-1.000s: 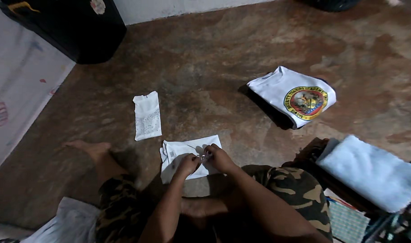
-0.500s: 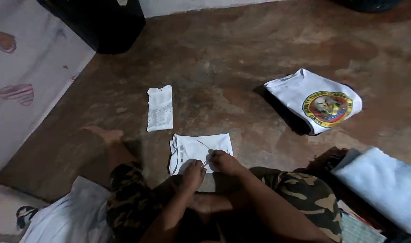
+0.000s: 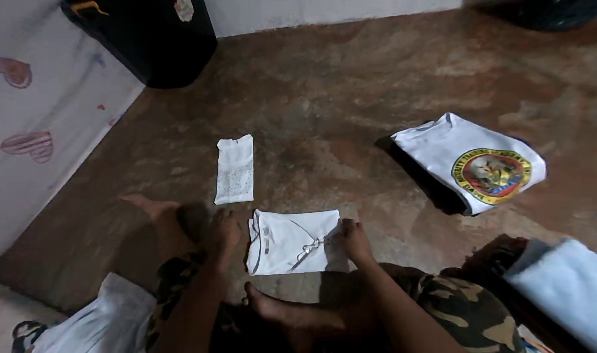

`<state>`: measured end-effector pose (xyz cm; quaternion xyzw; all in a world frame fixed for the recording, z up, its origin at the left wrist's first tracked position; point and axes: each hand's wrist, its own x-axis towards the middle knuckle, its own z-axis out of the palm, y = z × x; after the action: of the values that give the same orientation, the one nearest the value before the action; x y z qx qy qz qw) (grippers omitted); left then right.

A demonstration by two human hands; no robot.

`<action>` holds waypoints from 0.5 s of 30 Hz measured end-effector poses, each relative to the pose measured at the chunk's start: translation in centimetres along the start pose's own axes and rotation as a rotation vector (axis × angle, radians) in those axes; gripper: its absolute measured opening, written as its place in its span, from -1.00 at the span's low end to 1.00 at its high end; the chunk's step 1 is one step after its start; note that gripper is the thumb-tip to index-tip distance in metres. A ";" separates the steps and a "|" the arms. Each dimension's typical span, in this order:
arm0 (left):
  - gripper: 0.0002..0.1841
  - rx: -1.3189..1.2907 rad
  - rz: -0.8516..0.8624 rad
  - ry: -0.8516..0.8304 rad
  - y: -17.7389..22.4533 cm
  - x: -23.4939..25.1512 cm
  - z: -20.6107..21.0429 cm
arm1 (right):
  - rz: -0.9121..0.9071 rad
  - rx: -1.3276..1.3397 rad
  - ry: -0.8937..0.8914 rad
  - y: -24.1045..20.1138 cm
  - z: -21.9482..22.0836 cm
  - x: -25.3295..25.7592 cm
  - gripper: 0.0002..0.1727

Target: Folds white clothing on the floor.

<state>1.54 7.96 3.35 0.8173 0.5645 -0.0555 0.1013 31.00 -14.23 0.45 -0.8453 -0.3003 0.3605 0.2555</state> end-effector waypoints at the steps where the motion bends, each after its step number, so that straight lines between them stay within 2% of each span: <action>1: -0.52 0.034 0.005 0.010 -0.7 1.1 0.2 | 0.017 -0.001 -0.030 0.0 0.1 0.1 -0.31; 5: -0.37 0.005 0.042 0.150 -2.6 4.9 0.7 | 0.026 0.011 -0.086 0.1 0.4 0.4 -0.26; 8: -0.27 -0.057 -0.019 0.094 -2.8 7.0 0.7 | 0.021 0.000 -0.086 0.2 0.5 0.6 -0.27; 12: -0.42 -0.095 -0.119 0.051 -2.1 7.9 1.4 | 0.037 -0.011 -0.101 0.0 0.4 0.6 -0.25; 15: -0.49 0.133 -0.123 0.010 0.0 6.1 1.1 | 0.047 -0.015 -0.110 -0.1 0.3 0.4 -0.26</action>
<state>3.71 13.32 0.97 0.7864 0.6091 -0.0948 0.0401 30.95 -13.82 0.18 -0.8330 -0.2966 0.4100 0.2236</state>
